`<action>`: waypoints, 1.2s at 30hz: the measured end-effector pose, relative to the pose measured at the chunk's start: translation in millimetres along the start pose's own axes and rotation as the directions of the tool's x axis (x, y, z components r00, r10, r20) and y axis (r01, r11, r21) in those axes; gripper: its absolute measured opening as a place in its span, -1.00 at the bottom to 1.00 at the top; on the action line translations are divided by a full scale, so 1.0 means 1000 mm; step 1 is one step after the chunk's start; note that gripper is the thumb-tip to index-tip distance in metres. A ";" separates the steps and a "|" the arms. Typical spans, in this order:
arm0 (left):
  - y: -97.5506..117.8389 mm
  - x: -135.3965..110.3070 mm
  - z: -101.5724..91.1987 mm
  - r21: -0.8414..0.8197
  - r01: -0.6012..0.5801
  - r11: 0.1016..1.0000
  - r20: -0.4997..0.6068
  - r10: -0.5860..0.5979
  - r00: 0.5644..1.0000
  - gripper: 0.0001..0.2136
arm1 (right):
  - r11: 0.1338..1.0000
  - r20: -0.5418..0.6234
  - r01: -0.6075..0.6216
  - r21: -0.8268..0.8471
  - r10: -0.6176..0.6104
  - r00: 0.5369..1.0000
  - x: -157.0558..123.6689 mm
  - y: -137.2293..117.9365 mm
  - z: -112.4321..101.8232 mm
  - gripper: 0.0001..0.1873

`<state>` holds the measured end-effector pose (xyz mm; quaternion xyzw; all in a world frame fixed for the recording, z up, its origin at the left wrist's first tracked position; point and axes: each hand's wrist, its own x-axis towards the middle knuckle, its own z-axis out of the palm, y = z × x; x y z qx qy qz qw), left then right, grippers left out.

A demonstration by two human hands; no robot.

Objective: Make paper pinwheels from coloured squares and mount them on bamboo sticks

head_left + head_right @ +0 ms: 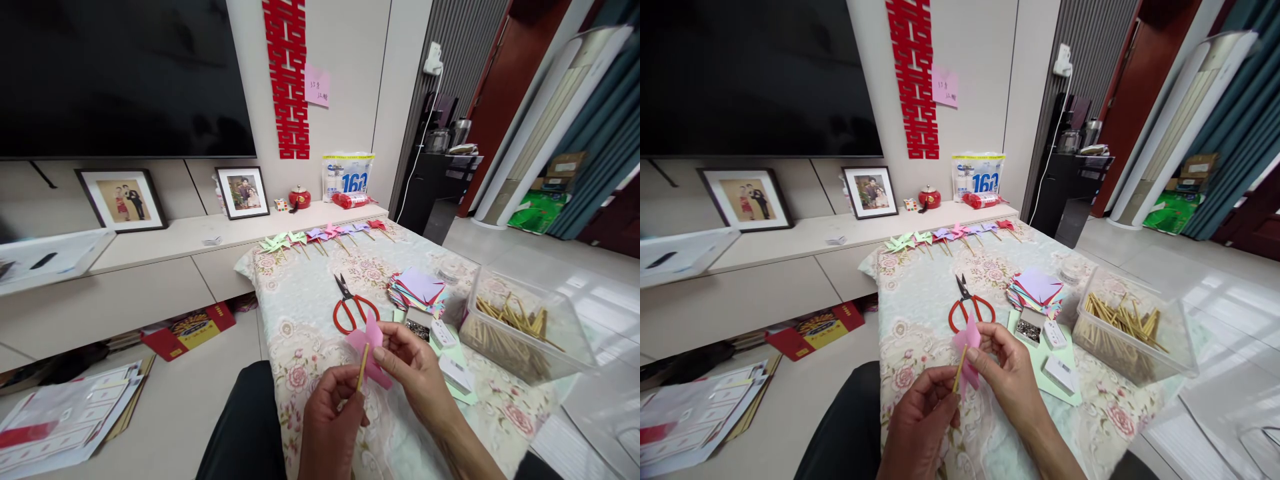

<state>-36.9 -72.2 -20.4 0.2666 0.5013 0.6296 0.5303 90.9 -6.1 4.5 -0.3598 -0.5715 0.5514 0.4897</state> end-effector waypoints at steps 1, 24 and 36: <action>0.000 0.000 0.000 -0.022 0.019 1.000 0.017 -0.019 1.000 -0.83 | 1.000 0.000 0.000 0.011 0.000 1.000 0.000 0.000 0.000 -0.67; -0.005 0.014 -0.016 0.159 0.206 0.965 -0.012 -0.207 0.978 -0.51 | 0.957 -0.135 -0.154 0.245 0.190 0.972 0.018 0.025 -0.005 -0.58; -0.032 0.018 -0.003 0.704 -0.547 0.454 0.255 0.557 0.790 -0.43 | 0.945 -0.108 -0.153 0.289 0.191 0.976 0.013 0.025 0.003 -0.59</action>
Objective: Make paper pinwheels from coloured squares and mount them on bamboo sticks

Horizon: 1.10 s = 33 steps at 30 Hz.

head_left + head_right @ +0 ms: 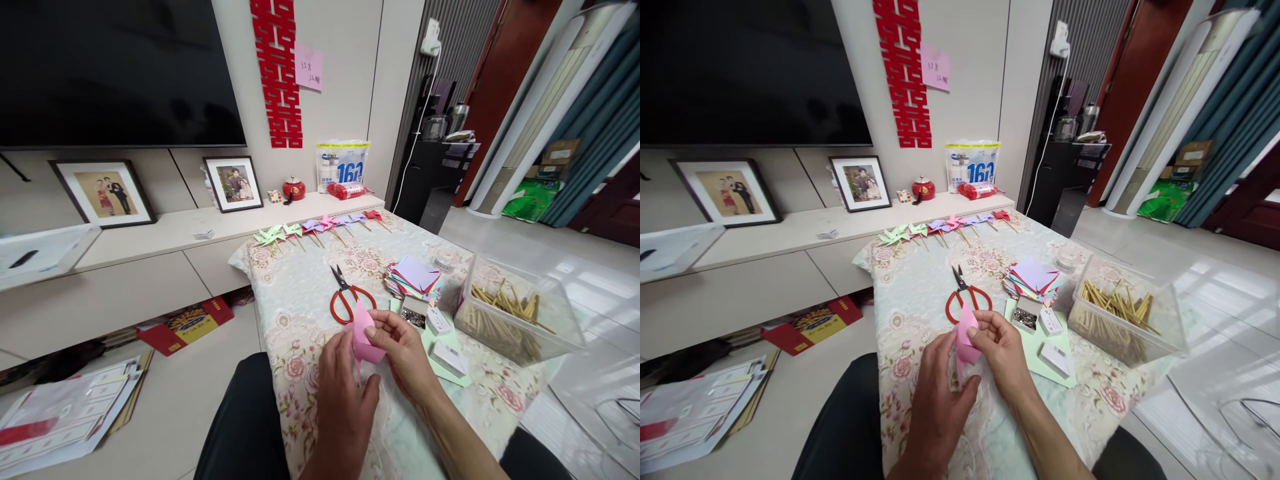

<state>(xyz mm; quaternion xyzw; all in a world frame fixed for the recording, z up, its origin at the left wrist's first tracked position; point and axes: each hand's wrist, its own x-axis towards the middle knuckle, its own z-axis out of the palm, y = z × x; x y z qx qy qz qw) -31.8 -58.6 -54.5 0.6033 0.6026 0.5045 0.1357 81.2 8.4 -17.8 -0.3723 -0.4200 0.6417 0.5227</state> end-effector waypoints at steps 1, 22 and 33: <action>0.001 0.002 0.001 -0.053 0.027 0.998 0.011 -0.026 1.000 -0.46 | 1.000 0.005 0.004 -0.005 -0.004 1.000 -0.001 -0.001 0.001 -0.58; 0.016 0.018 -0.024 -0.673 0.602 0.429 0.368 -0.512 0.776 -0.82 | 0.549 0.331 0.513 -0.660 -0.400 0.855 -0.013 -0.028 -0.007 -0.90; 0.021 0.022 -0.041 -0.573 0.611 0.546 0.504 -0.352 0.788 -0.71 | 0.526 0.504 0.558 -0.641 -0.259 0.824 -0.013 -0.034 -0.011 -0.91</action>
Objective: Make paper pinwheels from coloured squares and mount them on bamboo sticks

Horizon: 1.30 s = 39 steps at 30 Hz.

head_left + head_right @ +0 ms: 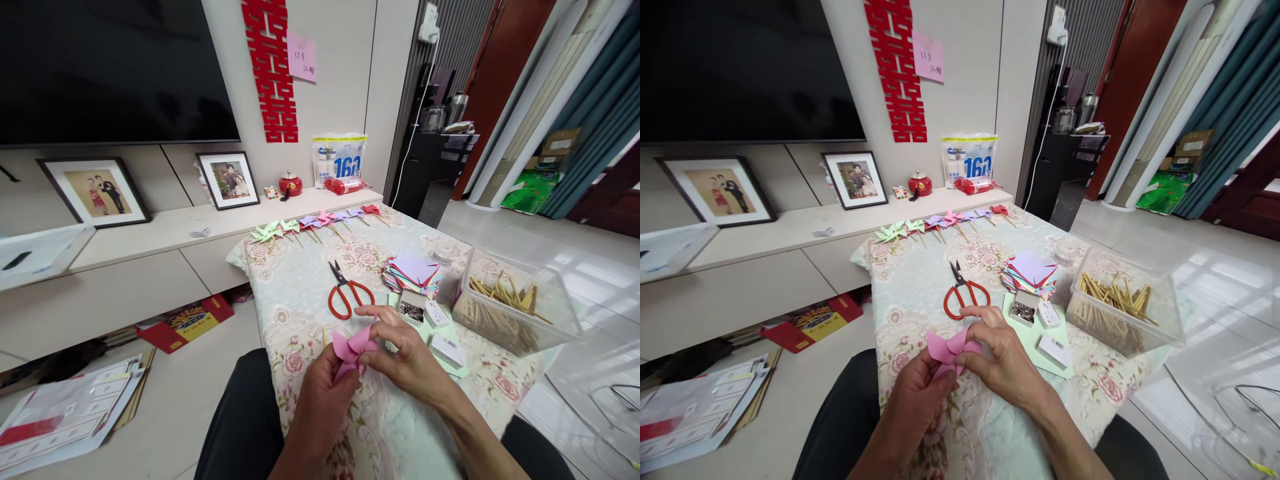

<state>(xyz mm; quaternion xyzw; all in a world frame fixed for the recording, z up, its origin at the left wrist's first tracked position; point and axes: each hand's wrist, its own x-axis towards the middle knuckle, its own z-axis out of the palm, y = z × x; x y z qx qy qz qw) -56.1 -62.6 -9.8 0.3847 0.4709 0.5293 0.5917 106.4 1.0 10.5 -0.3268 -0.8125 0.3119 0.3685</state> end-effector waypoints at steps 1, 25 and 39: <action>0.000 0.000 -0.001 0.005 -0.007 1.000 0.012 0.007 1.000 -0.71 | 1.000 0.011 0.000 0.007 0.000 1.000 0.000 0.000 -0.001 -0.89; 0.009 -0.013 0.000 0.345 -0.062 0.937 -0.082 0.095 0.992 -0.78 | 0.962 0.047 -0.096 0.256 0.087 0.995 0.001 0.008 0.001 -0.81; 0.010 -0.014 0.003 0.378 -0.070 0.923 -0.085 0.110 0.990 -0.88 | 0.942 0.058 -0.127 0.311 0.114 0.992 0.001 0.006 0.003 -0.84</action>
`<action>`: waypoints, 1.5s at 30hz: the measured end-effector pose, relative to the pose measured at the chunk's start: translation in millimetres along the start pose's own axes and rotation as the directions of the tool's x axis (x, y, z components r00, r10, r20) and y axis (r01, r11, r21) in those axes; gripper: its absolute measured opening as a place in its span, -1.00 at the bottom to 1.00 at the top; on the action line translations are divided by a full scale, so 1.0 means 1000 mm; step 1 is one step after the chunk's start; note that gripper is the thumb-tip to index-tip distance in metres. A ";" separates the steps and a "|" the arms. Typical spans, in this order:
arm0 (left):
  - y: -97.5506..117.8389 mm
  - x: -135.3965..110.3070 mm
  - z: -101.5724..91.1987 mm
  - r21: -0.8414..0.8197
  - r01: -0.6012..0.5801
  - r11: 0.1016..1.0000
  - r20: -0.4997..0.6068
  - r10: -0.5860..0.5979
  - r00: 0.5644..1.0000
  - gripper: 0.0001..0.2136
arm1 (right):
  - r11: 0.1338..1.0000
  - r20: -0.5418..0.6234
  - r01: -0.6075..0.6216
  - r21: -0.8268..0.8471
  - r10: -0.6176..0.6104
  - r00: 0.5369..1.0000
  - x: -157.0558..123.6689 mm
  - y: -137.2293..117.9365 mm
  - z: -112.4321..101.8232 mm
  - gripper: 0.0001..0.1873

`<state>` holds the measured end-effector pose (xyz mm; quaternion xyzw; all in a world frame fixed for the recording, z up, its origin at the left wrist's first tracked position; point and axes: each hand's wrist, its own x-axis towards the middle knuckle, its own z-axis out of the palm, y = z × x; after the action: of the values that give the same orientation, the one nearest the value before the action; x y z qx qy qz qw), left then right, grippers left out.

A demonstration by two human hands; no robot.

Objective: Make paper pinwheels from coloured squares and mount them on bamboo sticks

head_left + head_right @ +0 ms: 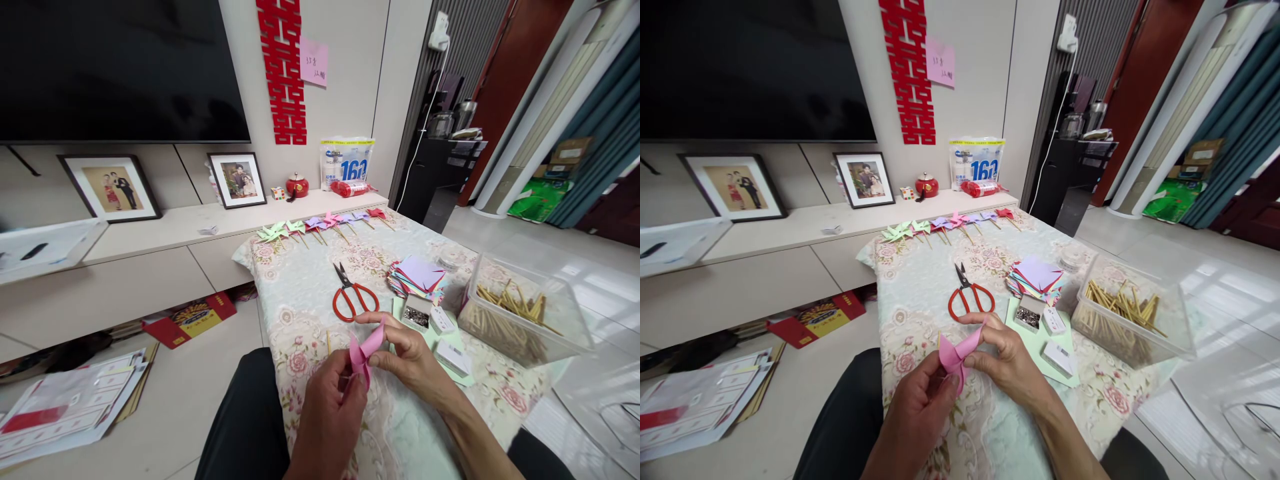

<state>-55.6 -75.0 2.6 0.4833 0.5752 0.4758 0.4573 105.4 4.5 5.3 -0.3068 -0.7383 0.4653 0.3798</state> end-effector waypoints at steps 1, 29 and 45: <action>0.000 0.000 0.000 -0.001 -0.003 1.000 -0.010 0.003 1.000 -0.87 | 1.000 0.005 0.000 0.000 0.000 1.000 0.000 0.000 0.000 -0.84; 0.003 -0.012 -0.008 0.232 -0.586 0.777 -0.058 0.612 0.789 -0.69 | 0.742 -0.151 0.478 -0.470 -0.601 0.785 -0.007 -0.019 0.016 -0.80; 0.001 -0.005 -0.008 -0.133 -0.625 0.769 -0.073 0.622 0.780 -0.78 | 0.525 -0.205 0.405 -0.748 -0.764 0.612 -0.024 -0.027 0.028 -0.76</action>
<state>-63.1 -80.7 5.3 0.6050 0.3507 0.6482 0.3013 91.2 -37.7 15.4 -0.2478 -0.7782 -0.0770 0.5719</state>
